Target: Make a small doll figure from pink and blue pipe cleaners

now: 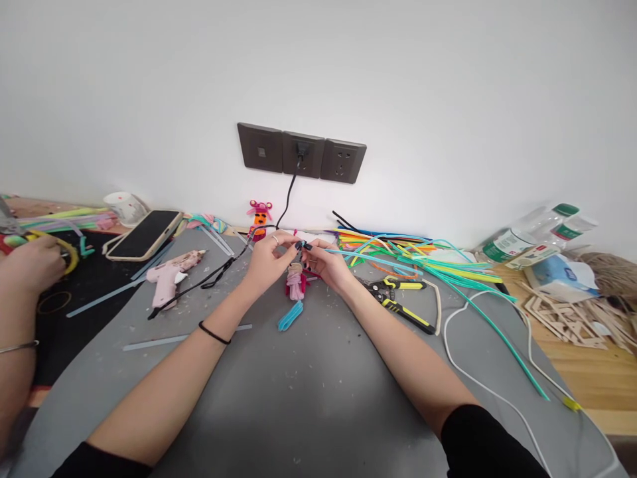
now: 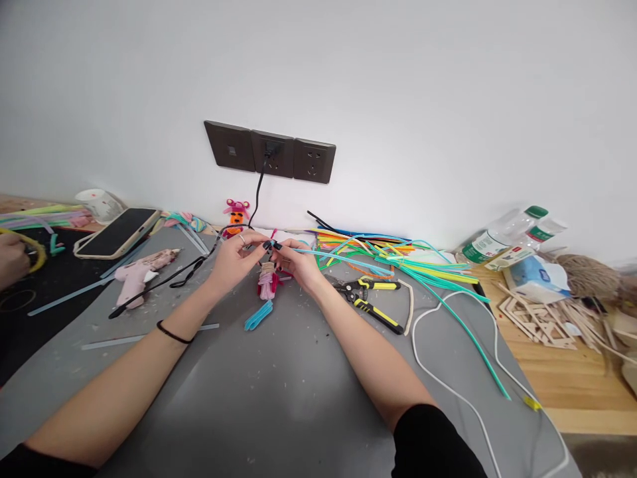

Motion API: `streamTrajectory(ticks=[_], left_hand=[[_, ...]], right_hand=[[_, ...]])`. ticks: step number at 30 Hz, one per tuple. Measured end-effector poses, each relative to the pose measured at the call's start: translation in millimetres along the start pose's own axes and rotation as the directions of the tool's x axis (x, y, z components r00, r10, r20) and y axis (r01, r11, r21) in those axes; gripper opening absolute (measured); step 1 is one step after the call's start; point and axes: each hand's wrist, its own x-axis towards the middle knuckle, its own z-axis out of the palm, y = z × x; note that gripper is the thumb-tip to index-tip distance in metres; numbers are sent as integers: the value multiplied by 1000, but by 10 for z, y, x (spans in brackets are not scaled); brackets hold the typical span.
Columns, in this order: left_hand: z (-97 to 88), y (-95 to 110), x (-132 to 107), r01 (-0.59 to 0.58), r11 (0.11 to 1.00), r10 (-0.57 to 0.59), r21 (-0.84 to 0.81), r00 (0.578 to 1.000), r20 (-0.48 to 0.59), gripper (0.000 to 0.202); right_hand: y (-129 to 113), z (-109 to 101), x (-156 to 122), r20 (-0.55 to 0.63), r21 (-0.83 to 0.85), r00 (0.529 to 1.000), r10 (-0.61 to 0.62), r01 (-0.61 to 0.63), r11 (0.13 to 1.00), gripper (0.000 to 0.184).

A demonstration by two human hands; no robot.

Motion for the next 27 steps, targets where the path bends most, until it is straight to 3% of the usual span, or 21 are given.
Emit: streamTrajectory(ticks=[9,16,21,27], left_hand=[[-11,29,-26,-110,971,109,211,994,15,18],[40,-14,-64,-167,916,181,364,984,-3,17],[71,-65,-88,-228,833,250,504,968,26,18],[86,-82,-102,-333,651,327,682,934,144,19]], right_hand=[[4,35,-17,-4,-25,1000,-6,6,1000,38],[42,24,-16,-58,-248,991,-119,101,964,38],[64,79,-23,-110,-372,977,-180,127,920,31],[79,96,-23,-165,-438,966,-197,107,893,22]])
